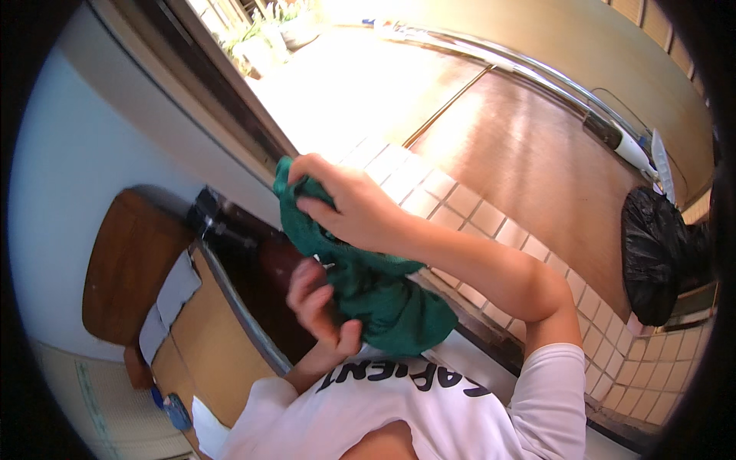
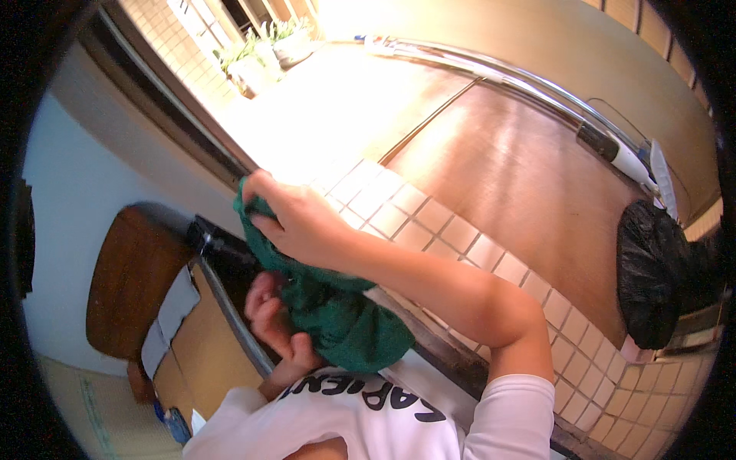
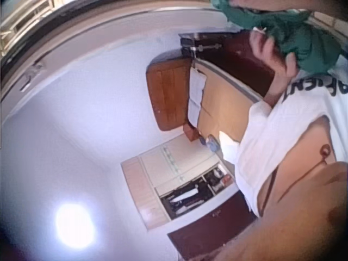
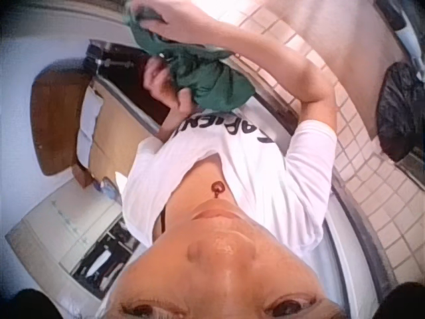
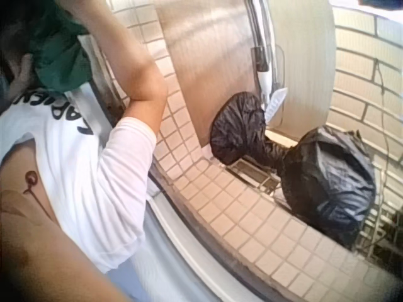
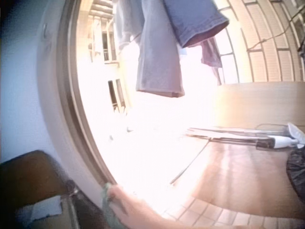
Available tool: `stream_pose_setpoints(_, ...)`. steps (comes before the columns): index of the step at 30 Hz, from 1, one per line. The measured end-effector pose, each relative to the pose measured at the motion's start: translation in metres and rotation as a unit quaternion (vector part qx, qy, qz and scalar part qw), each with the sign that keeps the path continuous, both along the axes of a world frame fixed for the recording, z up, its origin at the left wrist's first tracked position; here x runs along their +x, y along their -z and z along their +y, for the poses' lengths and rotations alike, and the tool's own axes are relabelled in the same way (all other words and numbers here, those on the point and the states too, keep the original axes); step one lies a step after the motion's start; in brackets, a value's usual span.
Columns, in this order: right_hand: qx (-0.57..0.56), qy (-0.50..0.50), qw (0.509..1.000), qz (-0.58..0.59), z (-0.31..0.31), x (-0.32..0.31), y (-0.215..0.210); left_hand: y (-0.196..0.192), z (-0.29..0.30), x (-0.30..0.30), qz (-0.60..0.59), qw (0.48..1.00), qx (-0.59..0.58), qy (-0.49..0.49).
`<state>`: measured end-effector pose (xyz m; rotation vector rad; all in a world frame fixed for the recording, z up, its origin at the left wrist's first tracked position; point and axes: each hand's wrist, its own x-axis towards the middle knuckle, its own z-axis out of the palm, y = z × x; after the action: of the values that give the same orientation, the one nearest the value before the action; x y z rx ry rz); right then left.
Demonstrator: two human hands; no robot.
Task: The person wipes the bottom track and the vertical frame of a sliding glass door using a green cloth.
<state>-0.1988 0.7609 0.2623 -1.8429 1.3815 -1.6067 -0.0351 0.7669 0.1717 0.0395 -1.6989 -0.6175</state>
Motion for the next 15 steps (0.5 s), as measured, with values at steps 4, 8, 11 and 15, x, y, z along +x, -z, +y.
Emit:
stream_pose_setpoints(4, 0.141, 0.073, 0.939, 0.306, 0.004, 0.018, 0.023, -0.006, 0.008, 0.018, -0.245, 0.969, 0.037, 0.023)
stream_pose_setpoints(8, 0.019, 0.004, 0.929, 0.37, 0.024, 0.009, 0.006, 0.01, 0.007, 0.021, -0.214, 0.975, 0.042, 0.032)
stream_pose_setpoints(11, 0.104, -0.026, 0.897, 0.43, 0.028, 0.014, 0.011, 0.014, 0.006, 0.018, -0.196, 0.978, 0.051, 0.049)
stream_pose_setpoints(15, 0.204, -0.005, 0.854, 0.479, 0.006, 0.019, 0.0, 0.017, 0.001, 0.017, -0.147, 0.984, 0.074, 0.063)
